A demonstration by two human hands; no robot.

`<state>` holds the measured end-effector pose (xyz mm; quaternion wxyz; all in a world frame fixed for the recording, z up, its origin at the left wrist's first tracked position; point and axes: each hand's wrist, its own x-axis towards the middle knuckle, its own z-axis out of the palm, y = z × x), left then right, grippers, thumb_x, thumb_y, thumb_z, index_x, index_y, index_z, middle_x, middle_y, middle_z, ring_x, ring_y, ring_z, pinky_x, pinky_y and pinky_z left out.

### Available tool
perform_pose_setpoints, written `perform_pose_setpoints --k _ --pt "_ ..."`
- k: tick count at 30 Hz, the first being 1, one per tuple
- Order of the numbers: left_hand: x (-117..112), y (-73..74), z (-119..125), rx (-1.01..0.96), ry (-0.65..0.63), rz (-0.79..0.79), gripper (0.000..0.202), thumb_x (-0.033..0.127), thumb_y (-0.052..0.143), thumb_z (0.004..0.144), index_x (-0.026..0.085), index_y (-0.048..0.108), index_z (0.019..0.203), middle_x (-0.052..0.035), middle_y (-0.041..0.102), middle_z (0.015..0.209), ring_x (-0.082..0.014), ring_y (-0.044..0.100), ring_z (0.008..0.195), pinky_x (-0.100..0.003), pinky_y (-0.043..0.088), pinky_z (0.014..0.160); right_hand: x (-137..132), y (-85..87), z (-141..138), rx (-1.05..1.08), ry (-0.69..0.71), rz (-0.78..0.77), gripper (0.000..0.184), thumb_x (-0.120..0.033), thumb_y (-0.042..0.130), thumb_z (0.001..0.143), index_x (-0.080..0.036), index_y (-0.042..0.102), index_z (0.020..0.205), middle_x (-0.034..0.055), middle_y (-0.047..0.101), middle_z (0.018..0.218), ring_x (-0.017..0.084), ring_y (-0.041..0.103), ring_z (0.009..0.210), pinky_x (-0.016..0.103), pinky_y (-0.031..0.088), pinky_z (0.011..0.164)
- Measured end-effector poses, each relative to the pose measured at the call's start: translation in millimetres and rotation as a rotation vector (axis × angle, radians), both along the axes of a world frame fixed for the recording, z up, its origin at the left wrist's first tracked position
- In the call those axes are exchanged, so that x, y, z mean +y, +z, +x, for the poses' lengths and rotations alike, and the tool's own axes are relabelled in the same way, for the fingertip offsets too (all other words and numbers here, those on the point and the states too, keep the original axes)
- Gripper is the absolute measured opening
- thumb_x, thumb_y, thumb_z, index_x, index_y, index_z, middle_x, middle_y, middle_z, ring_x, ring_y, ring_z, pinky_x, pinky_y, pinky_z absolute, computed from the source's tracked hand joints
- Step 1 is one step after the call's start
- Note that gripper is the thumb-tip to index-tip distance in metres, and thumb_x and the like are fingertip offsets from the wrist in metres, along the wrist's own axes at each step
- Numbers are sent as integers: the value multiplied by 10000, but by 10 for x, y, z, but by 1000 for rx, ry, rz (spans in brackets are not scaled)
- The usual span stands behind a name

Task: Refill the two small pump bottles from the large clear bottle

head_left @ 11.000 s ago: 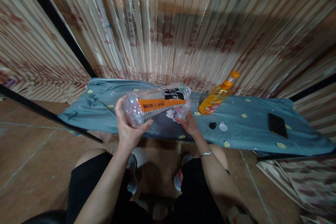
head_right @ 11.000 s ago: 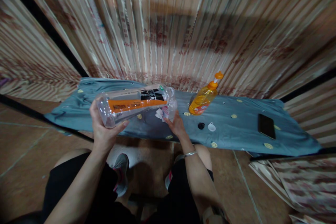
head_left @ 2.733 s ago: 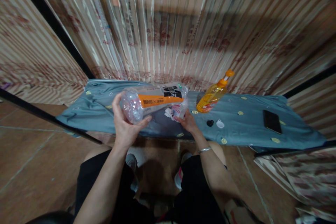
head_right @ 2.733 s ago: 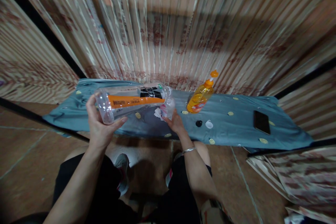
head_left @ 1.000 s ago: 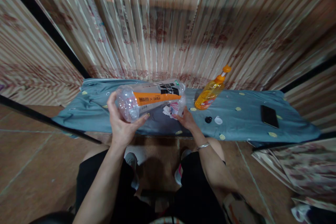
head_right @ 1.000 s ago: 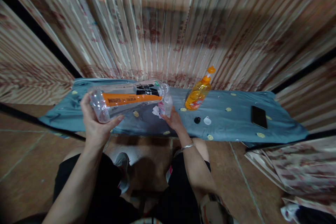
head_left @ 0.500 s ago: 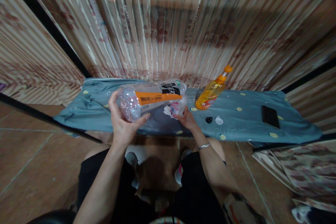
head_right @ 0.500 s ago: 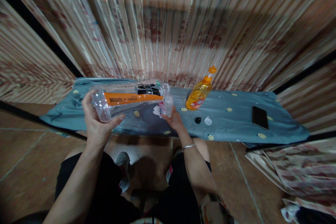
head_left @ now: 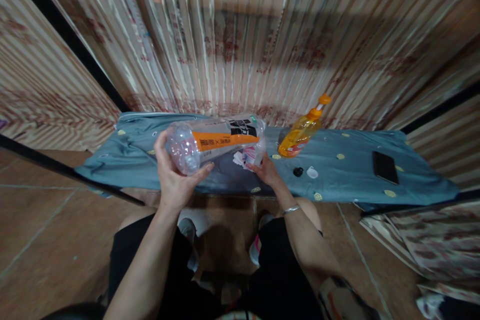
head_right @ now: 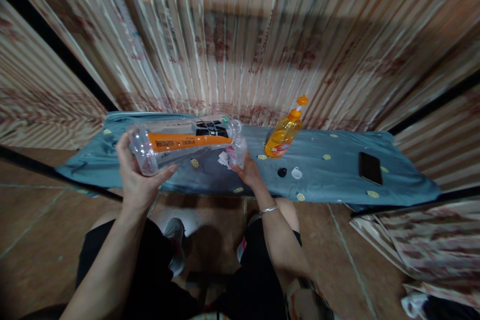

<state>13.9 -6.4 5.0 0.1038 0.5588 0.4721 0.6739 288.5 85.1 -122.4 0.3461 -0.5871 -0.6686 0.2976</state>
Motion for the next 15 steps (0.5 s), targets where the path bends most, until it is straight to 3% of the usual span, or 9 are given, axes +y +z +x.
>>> perform_pose_setpoints --k 10,15 --pt "2 7 -6 14 -1 23 1042 553 1009 568 297 515 1449 -100 553 1440 -363 537 1445 -546 458 1261 -16 48 3 1 -2 -13 623 -377 774 850 -163 550 1391 156 769 1238 341 762 1112 514 608 997" --pt "0 10 -2 3 -2 6 1040 598 988 583 295 513 1457 -106 536 1470 -377 519 1465 -573 406 1298 -2 21 2 -2 -1 -15 644 -393 778 845 -129 544 1383 183 767 1246 348 761 1108 522 604 992"
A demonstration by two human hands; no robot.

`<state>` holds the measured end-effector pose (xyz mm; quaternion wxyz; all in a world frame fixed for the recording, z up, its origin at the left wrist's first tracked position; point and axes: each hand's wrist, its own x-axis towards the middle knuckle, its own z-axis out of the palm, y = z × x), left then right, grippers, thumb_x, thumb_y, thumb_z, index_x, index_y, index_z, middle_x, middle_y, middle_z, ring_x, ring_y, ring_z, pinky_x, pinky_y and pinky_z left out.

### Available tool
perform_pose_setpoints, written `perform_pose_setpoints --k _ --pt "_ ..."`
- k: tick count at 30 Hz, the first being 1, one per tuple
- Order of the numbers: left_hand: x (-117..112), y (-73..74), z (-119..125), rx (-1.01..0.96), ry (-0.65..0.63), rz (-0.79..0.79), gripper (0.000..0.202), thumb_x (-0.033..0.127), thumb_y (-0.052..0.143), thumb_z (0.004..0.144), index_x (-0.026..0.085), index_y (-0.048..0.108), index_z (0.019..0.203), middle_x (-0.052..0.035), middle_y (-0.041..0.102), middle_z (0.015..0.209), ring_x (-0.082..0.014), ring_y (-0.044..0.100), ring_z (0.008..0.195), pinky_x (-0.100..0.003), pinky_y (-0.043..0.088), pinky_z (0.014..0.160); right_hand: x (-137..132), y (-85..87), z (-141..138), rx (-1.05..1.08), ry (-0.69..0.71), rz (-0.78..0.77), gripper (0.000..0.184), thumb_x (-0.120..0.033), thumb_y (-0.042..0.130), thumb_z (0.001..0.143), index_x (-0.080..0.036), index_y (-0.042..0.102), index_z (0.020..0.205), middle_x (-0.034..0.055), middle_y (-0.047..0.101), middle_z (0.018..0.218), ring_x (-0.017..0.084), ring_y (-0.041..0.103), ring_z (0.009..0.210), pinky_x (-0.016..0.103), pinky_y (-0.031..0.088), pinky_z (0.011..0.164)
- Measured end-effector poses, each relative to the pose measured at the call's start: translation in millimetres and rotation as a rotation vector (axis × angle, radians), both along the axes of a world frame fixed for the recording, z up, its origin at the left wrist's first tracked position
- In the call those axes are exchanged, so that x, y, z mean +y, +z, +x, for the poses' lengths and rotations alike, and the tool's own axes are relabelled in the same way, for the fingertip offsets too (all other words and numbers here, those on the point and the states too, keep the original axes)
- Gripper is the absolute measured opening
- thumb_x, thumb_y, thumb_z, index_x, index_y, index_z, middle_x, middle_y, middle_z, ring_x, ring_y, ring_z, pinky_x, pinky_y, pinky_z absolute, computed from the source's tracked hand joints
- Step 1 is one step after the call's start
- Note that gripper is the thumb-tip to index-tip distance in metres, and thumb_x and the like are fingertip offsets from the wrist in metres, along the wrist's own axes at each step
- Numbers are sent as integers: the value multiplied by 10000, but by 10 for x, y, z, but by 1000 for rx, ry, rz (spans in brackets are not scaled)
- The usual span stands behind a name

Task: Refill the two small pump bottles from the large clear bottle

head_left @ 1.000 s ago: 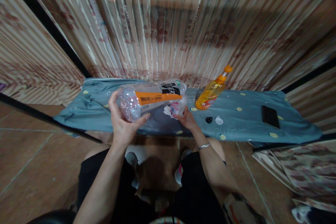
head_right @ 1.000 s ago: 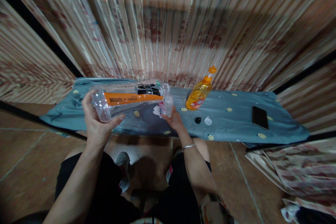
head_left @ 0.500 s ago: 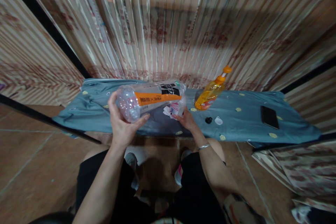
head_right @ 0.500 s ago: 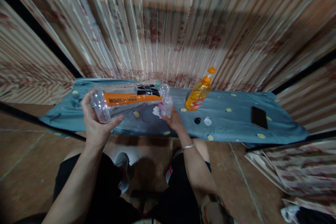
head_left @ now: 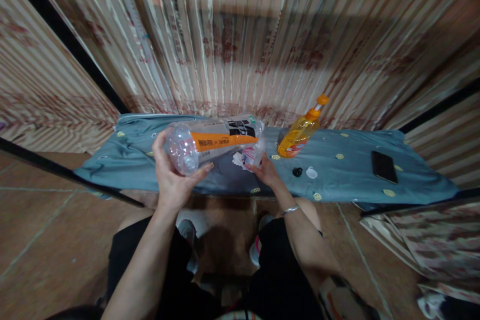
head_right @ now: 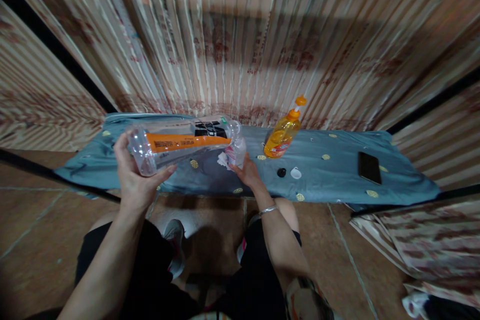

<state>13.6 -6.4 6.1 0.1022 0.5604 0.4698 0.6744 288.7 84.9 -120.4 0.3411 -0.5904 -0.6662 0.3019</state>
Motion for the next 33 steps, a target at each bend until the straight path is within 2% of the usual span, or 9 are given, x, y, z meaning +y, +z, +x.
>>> perform_pose_setpoints --k 4,9,13,19,25,30,33 --pt "2 6 -12 8 4 -23 1054 567 991 586 285 499 1475 -117 522 1489 -386 507 1481 -590 385 1308 9 -29 9 28 8 38 606 -392 784 840 -178 561 1362 147 782 1218 330 764 1098 497 611 974" --pt "10 13 -25 24 -5 -18 1057 583 987 584 298 493 1474 -108 517 1492 -375 496 1495 -568 386 1311 5 -11 10 8 10 19 592 -370 777 845 -144 564 1348 168 777 1209 319 770 1071 475 611 968" --pt "11 6 -20 19 -11 -22 1058 605 973 598 296 475 1480 -105 508 1498 -363 487 1504 -544 374 1318 8 -2 7 -5 2 0 571 -373 776 852 -172 550 1338 145 786 1186 312 768 1064 470 616 958" --pt "16 1 -4 12 -16 -13 1046 587 977 596 299 470 1465 -110 510 1492 -357 508 1472 -539 416 1283 3 -2 11 -5 3 14 573 -389 785 845 -186 558 1331 134 783 1200 315 773 1070 503 620 988" --pt "16 18 3 2 -32 -10 1063 597 984 584 289 466 1460 -112 514 1502 -364 526 1462 -547 443 1266 -9 21 3 11 -1 26 596 -384 780 844 -151 563 1348 170 774 1234 350 766 1117 559 621 1004" --pt "3 33 3 4 -13 -35 1047 606 972 597 274 476 1456 -100 526 1498 -388 480 1512 -556 417 1285 -3 5 10 14 -6 32 567 -387 809 830 -235 578 1325 103 790 1169 333 770 1075 525 632 977" --pt "8 23 -4 -17 -27 -40 1075 564 992 567 273 469 1459 -124 506 1518 -385 485 1503 -578 386 1302 1 -17 21 23 1 45 572 -403 806 835 -239 581 1334 96 781 1176 323 772 1076 504 631 974"
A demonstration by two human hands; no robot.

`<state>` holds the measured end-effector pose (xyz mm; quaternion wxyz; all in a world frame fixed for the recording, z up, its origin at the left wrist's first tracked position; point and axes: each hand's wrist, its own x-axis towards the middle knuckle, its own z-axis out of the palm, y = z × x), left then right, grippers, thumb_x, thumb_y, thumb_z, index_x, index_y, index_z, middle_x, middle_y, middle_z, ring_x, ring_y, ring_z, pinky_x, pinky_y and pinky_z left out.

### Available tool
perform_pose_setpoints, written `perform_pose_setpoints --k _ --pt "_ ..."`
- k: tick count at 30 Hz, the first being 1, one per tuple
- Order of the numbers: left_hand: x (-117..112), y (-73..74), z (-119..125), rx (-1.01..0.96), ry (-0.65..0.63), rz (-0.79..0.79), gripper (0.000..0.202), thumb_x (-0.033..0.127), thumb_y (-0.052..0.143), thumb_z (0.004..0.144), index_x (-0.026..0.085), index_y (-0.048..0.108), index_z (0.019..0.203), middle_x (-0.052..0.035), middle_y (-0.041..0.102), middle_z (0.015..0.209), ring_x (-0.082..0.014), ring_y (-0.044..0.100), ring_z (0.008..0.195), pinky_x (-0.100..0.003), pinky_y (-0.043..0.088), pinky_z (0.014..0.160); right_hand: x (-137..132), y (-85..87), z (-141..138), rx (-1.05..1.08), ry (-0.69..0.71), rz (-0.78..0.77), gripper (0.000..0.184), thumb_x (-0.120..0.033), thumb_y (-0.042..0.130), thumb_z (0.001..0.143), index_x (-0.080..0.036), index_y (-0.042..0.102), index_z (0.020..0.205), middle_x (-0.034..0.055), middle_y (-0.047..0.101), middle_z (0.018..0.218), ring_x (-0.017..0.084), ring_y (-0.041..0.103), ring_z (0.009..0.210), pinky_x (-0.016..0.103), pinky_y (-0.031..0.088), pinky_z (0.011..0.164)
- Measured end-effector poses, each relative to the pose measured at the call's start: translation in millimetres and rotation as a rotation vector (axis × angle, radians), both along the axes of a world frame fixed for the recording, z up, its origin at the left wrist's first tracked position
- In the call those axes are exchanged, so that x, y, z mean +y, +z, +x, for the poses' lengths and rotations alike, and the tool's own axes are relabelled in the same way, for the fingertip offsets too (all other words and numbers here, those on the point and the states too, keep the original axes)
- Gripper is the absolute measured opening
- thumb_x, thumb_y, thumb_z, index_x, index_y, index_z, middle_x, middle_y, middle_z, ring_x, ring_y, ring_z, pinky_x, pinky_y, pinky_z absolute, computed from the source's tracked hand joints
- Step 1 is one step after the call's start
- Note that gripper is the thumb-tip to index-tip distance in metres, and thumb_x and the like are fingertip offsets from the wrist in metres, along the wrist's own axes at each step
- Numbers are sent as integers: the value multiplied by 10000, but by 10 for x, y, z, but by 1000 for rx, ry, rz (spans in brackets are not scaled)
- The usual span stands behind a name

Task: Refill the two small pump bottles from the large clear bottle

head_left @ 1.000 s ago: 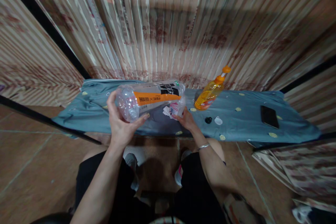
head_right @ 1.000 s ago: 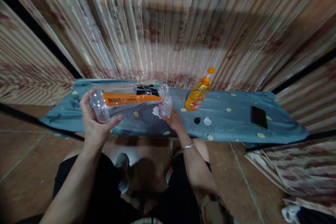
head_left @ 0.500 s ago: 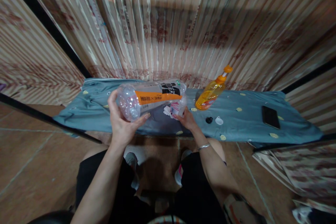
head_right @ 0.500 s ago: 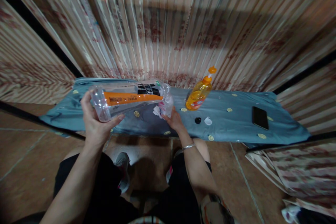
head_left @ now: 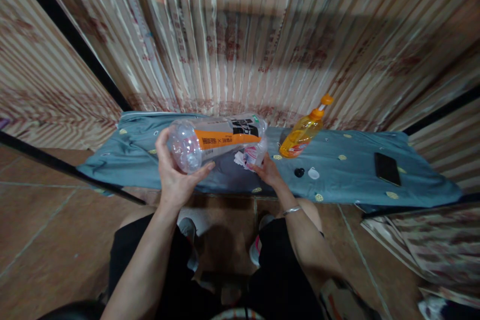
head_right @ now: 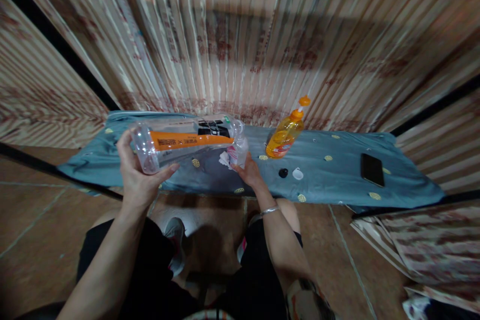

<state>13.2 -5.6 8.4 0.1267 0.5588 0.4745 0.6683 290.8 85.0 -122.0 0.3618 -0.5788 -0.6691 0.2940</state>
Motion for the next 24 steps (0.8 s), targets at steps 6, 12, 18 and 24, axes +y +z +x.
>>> perform_pose_setpoints --k 6,12,18,24 --pt "19 -1 -6 -31 -24 -9 1087 529 1002 539 280 456 1445 -128 494 1521 -382 510 1483 -568 417 1277 7 -17 1 4 11 -12 611 -422 784 831 -188 558 1349 132 774 1228 323 762 1091 520 606 1001" --pt "25 14 -15 -3 -19 -6 1080 551 995 548 282 457 1446 -121 501 1512 -362 517 1475 -537 428 1274 6 -4 5 -7 17 -4 603 -427 767 829 -176 566 1339 157 772 1233 339 760 1073 546 608 986" --pt "31 1 -16 -15 -30 -1 1073 549 993 559 279 456 1448 -128 495 1519 -371 506 1482 -554 407 1283 5 -6 4 -9 7 7 593 -393 760 821 -175 565 1336 150 775 1200 337 761 1056 566 611 976" --pt "26 -3 -19 -2 -18 8 1067 538 997 560 282 463 1448 -123 501 1505 -362 512 1471 -556 399 1289 2 9 13 -17 20 10 571 -425 758 832 -222 566 1330 116 767 1245 311 743 1102 525 602 991"
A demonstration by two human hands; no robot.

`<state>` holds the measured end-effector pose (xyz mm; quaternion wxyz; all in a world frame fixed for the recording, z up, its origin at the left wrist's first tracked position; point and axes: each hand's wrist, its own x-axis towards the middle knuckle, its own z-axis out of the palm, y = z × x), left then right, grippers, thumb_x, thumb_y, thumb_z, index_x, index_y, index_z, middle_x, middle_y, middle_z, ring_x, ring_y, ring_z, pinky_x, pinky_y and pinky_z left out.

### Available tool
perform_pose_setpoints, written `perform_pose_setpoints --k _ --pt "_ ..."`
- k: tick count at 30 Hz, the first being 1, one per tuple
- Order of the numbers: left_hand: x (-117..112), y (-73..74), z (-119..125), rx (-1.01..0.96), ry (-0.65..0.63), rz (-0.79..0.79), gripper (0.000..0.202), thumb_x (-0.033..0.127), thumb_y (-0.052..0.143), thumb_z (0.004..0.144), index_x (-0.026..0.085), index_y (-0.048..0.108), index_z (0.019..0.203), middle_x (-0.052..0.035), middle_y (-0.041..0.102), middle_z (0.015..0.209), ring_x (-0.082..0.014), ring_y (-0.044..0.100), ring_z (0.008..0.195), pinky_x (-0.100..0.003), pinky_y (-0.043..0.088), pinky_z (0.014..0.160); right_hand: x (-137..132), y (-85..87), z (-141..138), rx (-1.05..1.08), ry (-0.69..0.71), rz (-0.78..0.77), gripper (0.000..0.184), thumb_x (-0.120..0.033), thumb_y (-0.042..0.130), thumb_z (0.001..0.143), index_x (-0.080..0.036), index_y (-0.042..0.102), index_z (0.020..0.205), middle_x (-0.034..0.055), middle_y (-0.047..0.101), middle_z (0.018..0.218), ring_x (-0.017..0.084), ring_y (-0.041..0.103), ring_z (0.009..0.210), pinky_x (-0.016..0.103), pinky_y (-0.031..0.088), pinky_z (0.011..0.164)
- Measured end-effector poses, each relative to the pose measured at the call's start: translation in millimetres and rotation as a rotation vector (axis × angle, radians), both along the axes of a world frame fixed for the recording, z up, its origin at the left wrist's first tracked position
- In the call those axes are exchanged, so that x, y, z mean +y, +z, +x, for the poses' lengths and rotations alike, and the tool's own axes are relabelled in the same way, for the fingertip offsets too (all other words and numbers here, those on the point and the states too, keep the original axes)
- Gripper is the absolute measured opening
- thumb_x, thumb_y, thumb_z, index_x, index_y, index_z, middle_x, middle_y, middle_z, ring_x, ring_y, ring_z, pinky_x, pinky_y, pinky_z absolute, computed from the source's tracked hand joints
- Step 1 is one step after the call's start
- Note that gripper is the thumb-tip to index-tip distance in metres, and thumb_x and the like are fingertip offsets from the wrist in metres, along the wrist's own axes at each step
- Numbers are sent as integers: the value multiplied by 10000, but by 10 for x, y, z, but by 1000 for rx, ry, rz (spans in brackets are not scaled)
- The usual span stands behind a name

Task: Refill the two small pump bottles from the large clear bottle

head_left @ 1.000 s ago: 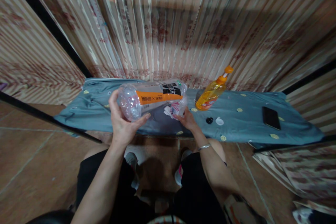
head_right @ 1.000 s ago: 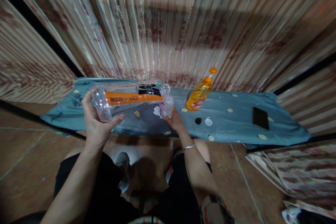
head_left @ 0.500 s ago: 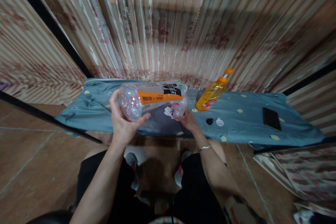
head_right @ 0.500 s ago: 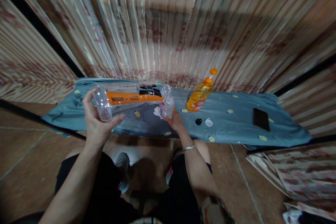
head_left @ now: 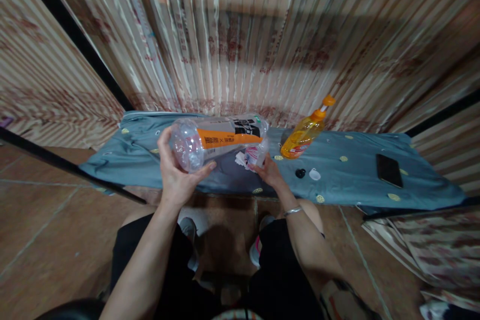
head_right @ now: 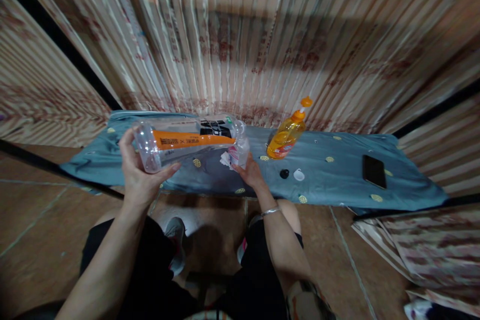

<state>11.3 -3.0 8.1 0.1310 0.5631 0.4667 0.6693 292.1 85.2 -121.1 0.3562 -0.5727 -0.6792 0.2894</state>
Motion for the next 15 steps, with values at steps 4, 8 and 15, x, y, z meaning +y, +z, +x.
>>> perform_pose_setpoints --k 4,8,15 --pt "-9 8 7 -7 -2 -9 1063 539 998 563 286 466 1449 -123 505 1510 -359 511 1475 -551 417 1281 1 3 -5 18 3 -5 591 -430 770 828 -211 567 1337 117 775 1213 308 752 1066 516 610 975" --pt "-18 11 7 -21 -19 -48 1098 534 1005 548 290 451 1465 -123 491 1540 -369 497 1501 -548 436 1271 5 -7 -15 27 -11 5 595 -421 768 824 -187 573 1336 131 771 1220 318 757 1085 528 615 977" --pt "-37 28 6 -4 -6 -41 1076 532 1003 565 287 467 1466 -120 500 1528 -362 498 1499 -536 424 1282 7 -22 -13 38 -10 3 583 -393 792 820 -216 575 1331 138 781 1213 339 761 1074 547 614 992"
